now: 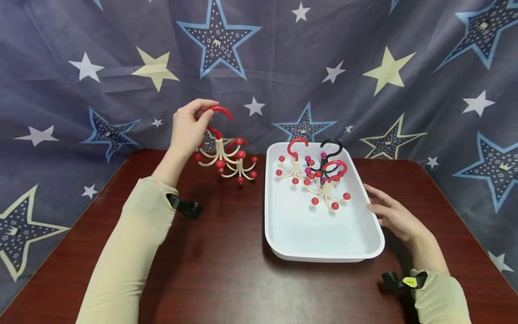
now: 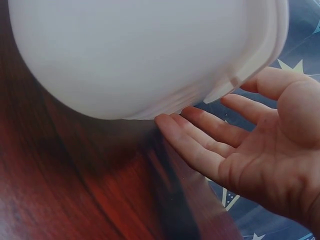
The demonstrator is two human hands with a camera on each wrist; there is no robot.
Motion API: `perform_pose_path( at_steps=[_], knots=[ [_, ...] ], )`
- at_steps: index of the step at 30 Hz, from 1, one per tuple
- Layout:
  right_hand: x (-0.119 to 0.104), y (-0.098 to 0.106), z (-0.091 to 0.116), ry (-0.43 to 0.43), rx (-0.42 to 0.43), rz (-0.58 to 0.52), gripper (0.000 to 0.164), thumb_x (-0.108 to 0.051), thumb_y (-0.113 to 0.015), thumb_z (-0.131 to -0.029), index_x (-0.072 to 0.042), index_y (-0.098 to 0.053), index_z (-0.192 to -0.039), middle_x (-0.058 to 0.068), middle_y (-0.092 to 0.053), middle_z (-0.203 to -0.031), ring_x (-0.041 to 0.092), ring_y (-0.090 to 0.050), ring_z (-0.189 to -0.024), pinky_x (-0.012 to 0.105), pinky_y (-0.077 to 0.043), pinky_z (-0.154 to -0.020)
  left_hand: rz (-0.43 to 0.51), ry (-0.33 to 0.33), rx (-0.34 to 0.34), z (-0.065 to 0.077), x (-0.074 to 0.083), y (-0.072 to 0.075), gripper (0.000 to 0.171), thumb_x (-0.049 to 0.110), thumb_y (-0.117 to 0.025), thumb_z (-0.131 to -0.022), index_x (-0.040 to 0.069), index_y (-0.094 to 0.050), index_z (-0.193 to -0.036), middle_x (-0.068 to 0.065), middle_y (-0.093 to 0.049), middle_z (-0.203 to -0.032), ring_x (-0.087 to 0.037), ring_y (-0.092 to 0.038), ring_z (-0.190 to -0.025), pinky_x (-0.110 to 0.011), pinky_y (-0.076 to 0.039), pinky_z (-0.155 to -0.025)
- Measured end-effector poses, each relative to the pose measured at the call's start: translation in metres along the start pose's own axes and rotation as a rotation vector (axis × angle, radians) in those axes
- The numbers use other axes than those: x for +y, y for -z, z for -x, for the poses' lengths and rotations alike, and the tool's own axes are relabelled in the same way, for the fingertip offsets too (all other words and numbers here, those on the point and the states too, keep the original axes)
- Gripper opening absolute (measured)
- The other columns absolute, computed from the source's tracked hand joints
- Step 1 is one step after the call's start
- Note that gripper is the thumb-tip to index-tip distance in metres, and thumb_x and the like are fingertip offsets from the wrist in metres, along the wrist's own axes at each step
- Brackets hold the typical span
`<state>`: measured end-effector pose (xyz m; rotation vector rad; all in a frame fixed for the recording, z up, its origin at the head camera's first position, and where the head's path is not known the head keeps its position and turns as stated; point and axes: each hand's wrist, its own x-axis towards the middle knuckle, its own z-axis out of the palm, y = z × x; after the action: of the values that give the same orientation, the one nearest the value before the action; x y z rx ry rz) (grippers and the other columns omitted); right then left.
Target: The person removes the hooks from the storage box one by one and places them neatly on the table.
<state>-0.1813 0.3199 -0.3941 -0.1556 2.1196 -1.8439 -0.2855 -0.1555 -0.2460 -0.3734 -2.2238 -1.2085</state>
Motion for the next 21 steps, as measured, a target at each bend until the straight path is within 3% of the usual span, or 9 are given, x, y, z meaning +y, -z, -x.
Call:
perform_pose_path(
  at_steps=[12,21],
  knots=[
    [0.0,0.001,0.001,-0.022,0.026,0.05,0.065,-0.018,-0.049,-0.096,-0.014,-0.014,-0.151,-0.014,-0.052,-0.113,0.004,-0.061,-0.095,0.03,-0.054,-0.076,-0.032,0.123,0.077,0.001,-0.042,0.016,0.021,0.009,-0.058,-0.09,0.008,-0.07,-0.107,0.017,-0.06,-0.073,0.007,-0.05,-0.065,-0.012,-0.038,-0.062],
    [0.0,0.0,0.0,-0.01,0.023,0.043,0.064,-0.017,-0.049,-0.097,-0.013,-0.014,-0.151,-0.012,-0.051,-0.115,0.004,-0.061,-0.095,0.031,-0.054,-0.076,-0.144,0.274,0.102,0.007,-0.074,0.015,0.022,0.01,-0.058,-0.09,0.009,-0.069,-0.109,-0.013,-0.069,-0.1,0.006,-0.047,-0.072,-0.013,-0.035,-0.068]
  ],
)
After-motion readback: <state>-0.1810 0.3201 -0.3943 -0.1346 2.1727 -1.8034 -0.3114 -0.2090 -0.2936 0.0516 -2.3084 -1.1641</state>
